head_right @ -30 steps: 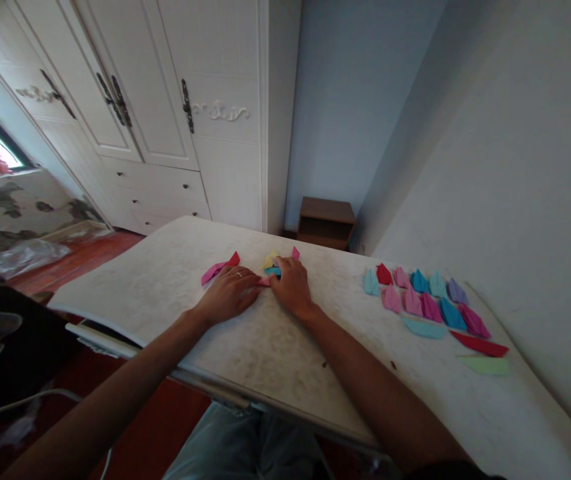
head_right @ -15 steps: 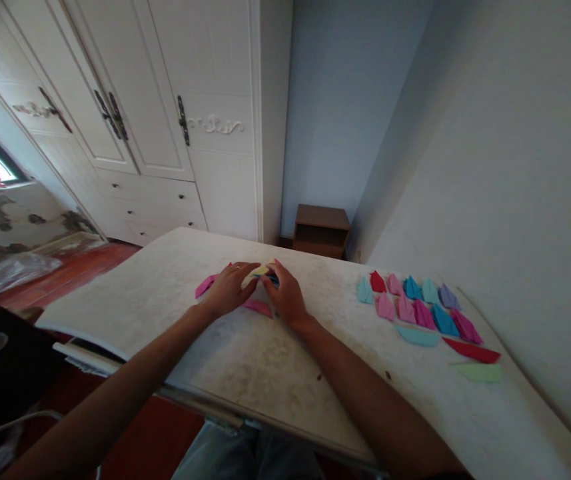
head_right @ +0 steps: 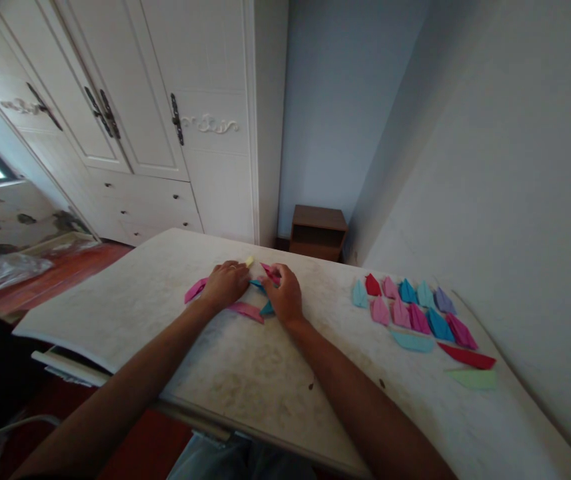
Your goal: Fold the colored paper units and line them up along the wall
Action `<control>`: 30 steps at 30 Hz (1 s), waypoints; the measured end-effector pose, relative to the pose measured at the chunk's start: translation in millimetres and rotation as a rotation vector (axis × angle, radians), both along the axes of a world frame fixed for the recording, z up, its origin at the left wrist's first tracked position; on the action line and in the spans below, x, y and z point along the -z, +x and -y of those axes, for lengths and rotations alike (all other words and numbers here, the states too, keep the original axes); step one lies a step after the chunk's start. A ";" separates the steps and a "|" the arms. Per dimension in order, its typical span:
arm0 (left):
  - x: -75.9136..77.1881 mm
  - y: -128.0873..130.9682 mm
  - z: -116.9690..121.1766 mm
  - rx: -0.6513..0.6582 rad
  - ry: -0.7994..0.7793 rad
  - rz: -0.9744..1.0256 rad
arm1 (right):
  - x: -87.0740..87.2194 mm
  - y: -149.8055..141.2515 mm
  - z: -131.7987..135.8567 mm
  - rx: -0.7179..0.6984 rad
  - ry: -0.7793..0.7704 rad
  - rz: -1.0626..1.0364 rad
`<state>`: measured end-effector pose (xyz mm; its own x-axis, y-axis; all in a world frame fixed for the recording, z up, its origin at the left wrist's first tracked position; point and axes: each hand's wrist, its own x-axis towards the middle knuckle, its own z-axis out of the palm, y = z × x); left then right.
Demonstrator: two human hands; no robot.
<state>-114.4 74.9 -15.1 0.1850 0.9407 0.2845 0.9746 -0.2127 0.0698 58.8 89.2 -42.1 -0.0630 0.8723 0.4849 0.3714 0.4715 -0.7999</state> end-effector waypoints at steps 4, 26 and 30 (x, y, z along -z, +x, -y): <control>2.8 -3.6 0.2 -0.043 0.029 -0.006 | -0.4 -1.6 7.6 -0.024 0.078 0.306; -0.7 15.4 20.9 0.154 0.149 0.285 | 2.3 20.5 -0.3 -0.006 0.096 0.170; -2.1 14.6 22.7 0.228 0.185 0.331 | -3.0 40.0 -7.7 0.126 0.126 0.137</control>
<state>-99.7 52.1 -13.0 0.2524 0.8141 0.5230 0.8328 -0.4580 0.3109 98.8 96.9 -39.2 -0.0301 0.8105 0.5850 0.5345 0.5076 -0.6757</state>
